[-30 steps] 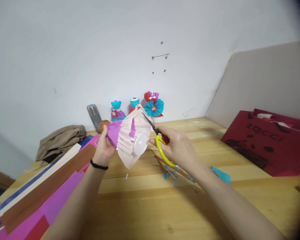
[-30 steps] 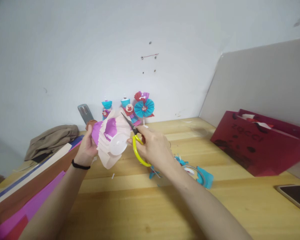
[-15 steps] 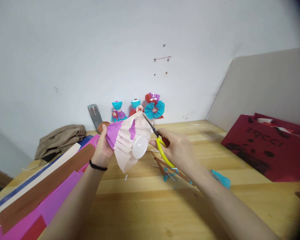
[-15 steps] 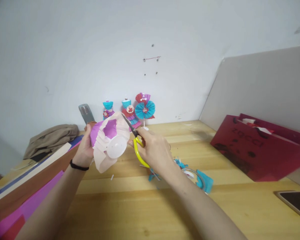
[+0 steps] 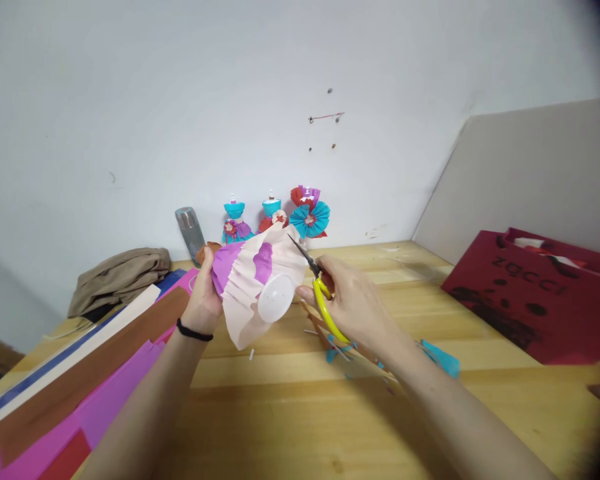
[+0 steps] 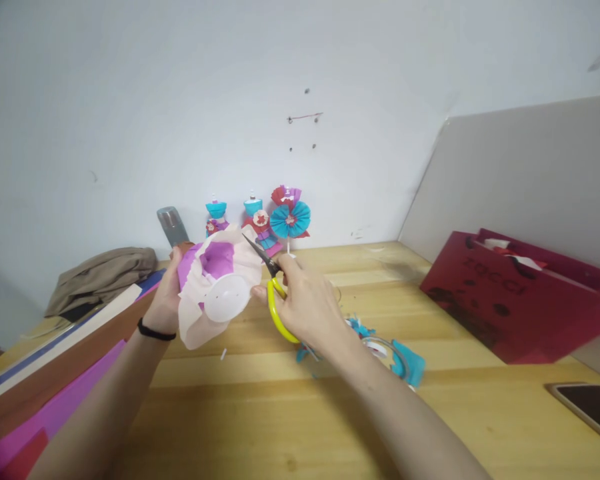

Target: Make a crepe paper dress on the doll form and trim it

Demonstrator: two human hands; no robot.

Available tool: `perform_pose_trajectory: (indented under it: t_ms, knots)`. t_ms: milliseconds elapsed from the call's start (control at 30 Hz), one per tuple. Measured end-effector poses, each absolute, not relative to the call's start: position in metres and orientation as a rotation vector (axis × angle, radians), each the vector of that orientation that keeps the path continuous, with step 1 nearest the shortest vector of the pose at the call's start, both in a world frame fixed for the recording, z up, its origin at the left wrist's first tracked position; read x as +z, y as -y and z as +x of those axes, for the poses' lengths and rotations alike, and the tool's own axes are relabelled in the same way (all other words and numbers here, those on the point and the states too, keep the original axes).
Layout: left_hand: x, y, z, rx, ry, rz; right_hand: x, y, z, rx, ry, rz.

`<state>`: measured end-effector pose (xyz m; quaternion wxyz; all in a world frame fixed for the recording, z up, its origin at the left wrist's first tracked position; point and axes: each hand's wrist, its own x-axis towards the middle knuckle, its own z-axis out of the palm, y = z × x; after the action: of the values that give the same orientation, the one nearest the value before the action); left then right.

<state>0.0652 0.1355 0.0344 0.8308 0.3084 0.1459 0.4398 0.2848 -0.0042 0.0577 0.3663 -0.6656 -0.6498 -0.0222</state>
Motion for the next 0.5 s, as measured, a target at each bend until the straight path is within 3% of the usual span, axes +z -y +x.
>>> perform_pose_trajectory:
  t_ms: [200,500]
  knots:
    - [0.045,-0.131,0.070,0.965,-0.423,0.555,0.057,0.002,0.288,0.047,1.641,-1.725]
    - [0.057,-0.123,0.069,0.964,-0.412,0.513,0.059,0.003,0.295,0.444,1.692,-1.399]
